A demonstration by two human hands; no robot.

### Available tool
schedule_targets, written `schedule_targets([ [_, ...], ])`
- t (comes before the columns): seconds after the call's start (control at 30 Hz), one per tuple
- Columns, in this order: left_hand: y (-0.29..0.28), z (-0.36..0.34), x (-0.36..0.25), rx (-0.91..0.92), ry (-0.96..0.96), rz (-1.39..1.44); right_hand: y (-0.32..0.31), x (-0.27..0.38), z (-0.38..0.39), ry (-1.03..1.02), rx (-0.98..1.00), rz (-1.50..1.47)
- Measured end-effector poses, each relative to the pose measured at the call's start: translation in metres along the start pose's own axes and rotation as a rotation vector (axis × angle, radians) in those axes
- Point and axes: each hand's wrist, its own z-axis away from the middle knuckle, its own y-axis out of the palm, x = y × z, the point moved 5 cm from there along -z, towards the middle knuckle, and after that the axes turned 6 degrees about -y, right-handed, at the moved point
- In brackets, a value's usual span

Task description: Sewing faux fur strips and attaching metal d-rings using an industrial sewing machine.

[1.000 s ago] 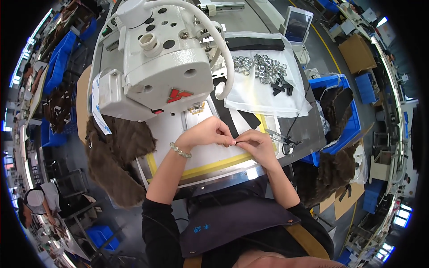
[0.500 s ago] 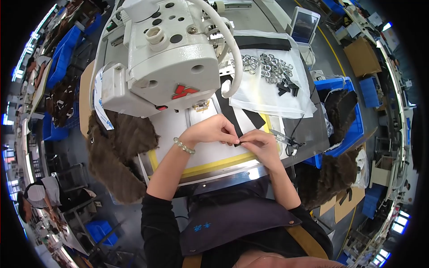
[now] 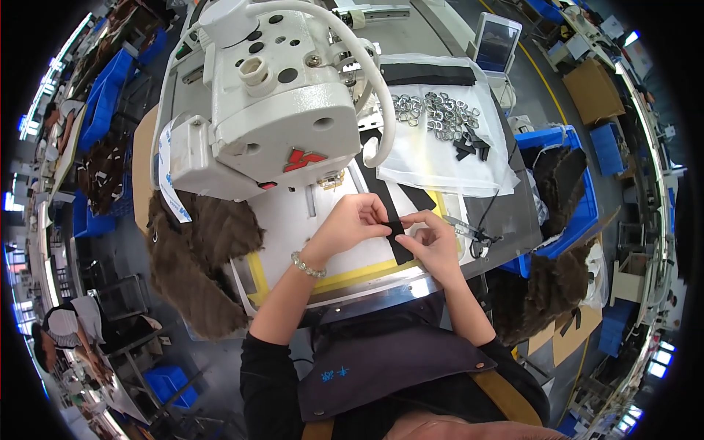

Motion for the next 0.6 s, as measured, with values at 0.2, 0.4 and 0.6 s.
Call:
schedule_targets([
  [0.2, 0.002, 0.004, -0.001, -0.010, 0.014, -0.007, 0.008, -0.012, -0.003, 0.096, 0.038, -0.202],
  [0.4, -0.005, -0.002, 0.004, 0.087, -0.133, -0.038, 0.006, -0.021, -0.005, 0.118, 0.091, -0.330],
  [0.6, -0.007, -0.008, -0.001, 0.240, -0.151, -0.083, 0.007, -0.020, -0.006, 0.064, 0.113, -0.351],
])
